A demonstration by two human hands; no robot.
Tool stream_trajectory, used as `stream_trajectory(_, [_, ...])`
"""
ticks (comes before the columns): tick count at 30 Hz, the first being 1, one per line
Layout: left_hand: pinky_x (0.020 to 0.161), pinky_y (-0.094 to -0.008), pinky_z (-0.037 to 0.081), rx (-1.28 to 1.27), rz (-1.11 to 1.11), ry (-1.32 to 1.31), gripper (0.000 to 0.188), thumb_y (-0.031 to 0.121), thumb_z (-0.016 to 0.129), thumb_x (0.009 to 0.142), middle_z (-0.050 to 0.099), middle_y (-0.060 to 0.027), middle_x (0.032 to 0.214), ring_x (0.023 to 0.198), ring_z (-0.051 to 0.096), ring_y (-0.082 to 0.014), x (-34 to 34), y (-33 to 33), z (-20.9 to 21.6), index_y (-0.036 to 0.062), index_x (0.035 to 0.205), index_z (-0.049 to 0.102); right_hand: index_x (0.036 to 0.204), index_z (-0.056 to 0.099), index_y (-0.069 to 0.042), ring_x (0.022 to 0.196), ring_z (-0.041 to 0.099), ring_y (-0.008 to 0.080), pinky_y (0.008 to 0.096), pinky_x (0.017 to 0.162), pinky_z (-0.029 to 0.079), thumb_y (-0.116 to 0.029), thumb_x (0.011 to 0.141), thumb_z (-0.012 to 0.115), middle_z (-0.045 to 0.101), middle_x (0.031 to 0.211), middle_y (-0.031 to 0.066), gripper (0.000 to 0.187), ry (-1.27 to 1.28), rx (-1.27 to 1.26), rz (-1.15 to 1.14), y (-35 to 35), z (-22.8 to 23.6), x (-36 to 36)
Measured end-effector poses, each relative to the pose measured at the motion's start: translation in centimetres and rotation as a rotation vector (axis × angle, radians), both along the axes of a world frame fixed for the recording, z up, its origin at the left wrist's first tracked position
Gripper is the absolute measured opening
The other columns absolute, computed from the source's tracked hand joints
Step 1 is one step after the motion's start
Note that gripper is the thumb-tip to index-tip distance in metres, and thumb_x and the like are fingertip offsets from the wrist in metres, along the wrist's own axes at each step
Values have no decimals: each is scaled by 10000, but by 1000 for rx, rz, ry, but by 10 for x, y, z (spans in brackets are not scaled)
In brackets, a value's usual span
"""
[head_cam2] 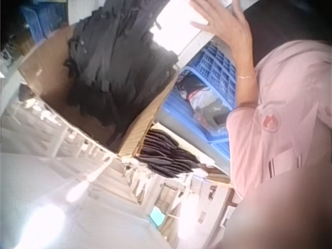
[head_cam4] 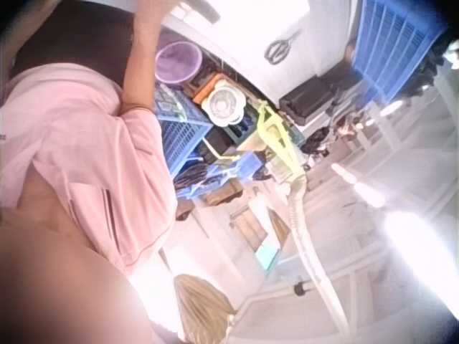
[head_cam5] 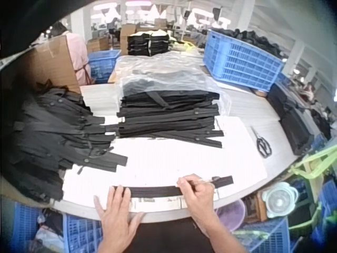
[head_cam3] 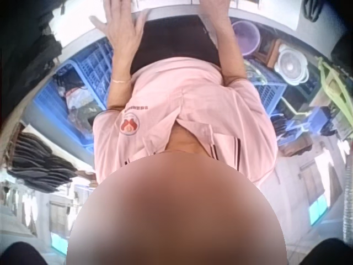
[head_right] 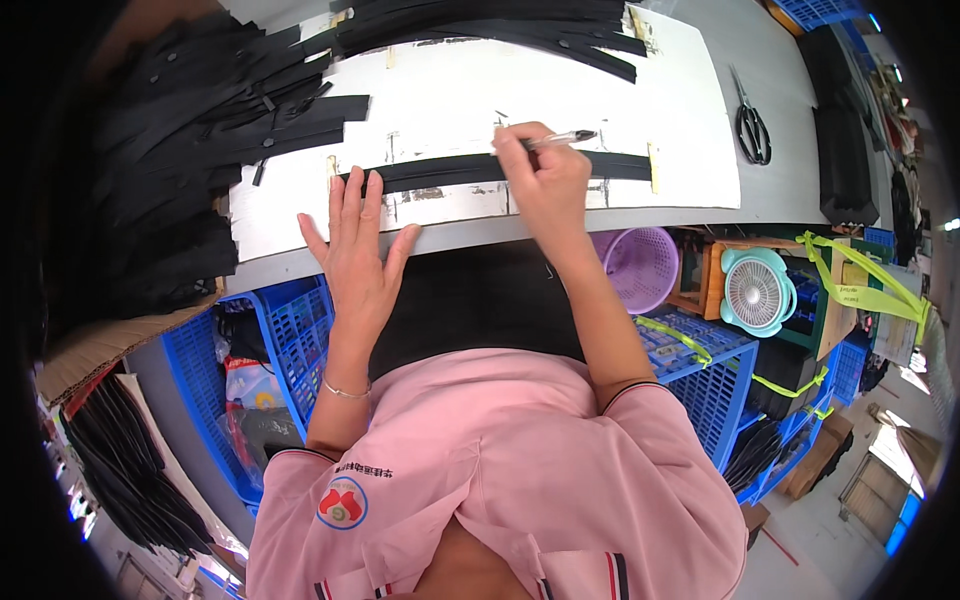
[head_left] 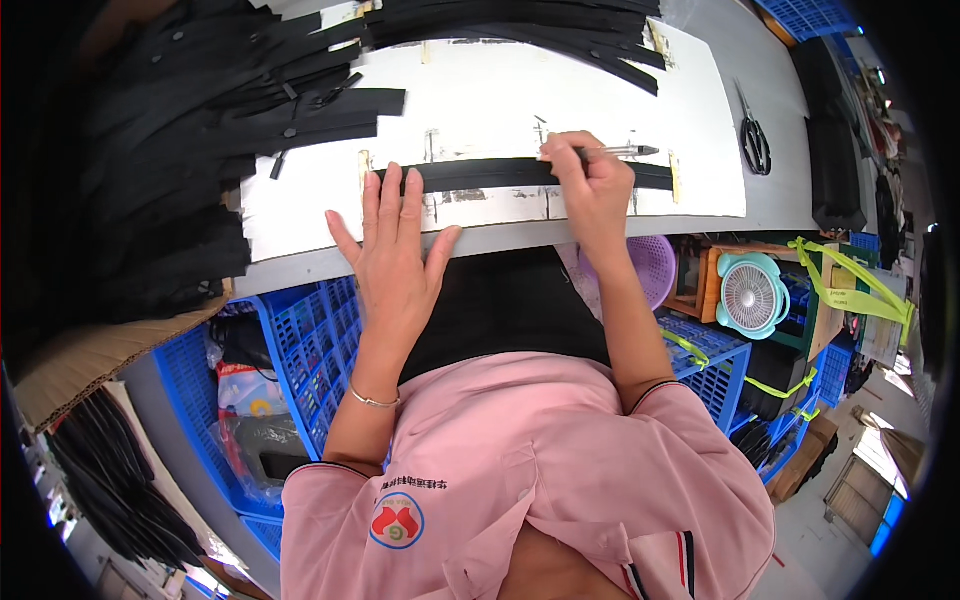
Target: Marking measurement lines on a set of black zippers using a template and a pen.
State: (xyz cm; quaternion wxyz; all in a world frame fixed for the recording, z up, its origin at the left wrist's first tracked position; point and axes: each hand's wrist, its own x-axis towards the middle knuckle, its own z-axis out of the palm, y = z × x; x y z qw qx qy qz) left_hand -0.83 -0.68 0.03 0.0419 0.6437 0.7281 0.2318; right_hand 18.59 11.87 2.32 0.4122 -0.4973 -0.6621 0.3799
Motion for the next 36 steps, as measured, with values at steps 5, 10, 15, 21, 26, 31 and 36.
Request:
stream_trajectory(5, [1216, -668, 1, 3, -8, -8, 738, 421, 709, 960, 416, -143, 1624, 1549, 303, -336, -2, 0, 0, 53, 1549, 459, 910, 731, 10, 566, 494, 48, 251, 522, 386, -158, 980, 704, 604, 624, 13, 184, -11, 85, -43, 7, -8, 7])
stream_trajectory(10, [1232, -622, -28, -18, 19, -28, 761, 377, 747, 941, 384, -122, 1655, 1573, 264, -310, 3, 2, 4, 79, 1571, 443, 907, 730, 12, 552, 505, 57, 253, 523, 401, -162, 981, 703, 614, 623, 25, 191, -36, 95, -63, 8, -7, 6])
stream_trajectory(15, [1228, -626, -42, -36, 22, -66, 777, 384, 758, 931, 372, -143, 1658, 1581, 238, -324, 3, 3, 3, 63, 1566, 444, 908, 736, -3, 530, 514, 78, 267, 519, 406, -171, 976, 705, 605, 611, 46, 183, -97, 89, -63, 9, -7, 7])
stream_trajectory(21, [1227, -658, 54, 138, -19, -129, 747, 383, 770, 910, 425, -187, 1606, 1535, 325, -355, 32, 24, 14, 34, 1512, 499, 896, 737, -13, 507, 518, 112, 281, 513, 412, -184, 968, 713, 602, 600, 62, 187, -125, 155, -71, 11, -11, 7])
stream_trajectory(26, [1057, -416, 424, 272, -176, -348, 282, 117, 784, 868, 695, -116, 1220, 1143, 626, -314, 59, 54, 9, 39, 1137, 753, 893, 736, -13, 506, 526, 124, 287, 511, 415, -184, 960, 724, 614, 607, 66, 184, -131, 159, -79, 10, -14, 7])
stream_trajectory(31, [946, -388, 436, 333, -123, -299, 162, 70, 766, 866, 712, -54, 1101, 1038, 631, -260, 62, 63, 3, 59, 1027, 775, 861, 721, 4, 502, 520, 135, 289, 505, 412, -160, 947, 725, 624, 622, 66, 185, 0, 161, -75, 8, -16, 11])
stream_trajectory(36, [943, -379, 434, 346, -120, -292, 161, 64, 779, 852, 714, -43, 1091, 1027, 633, -245, 63, 64, 1, 69, 1012, 775, 776, 697, 16, 502, 552, 156, 305, 499, 422, -141, 929, 713, 667, 664, 80, 220, -9, 152, 65, 10, -18, 16])
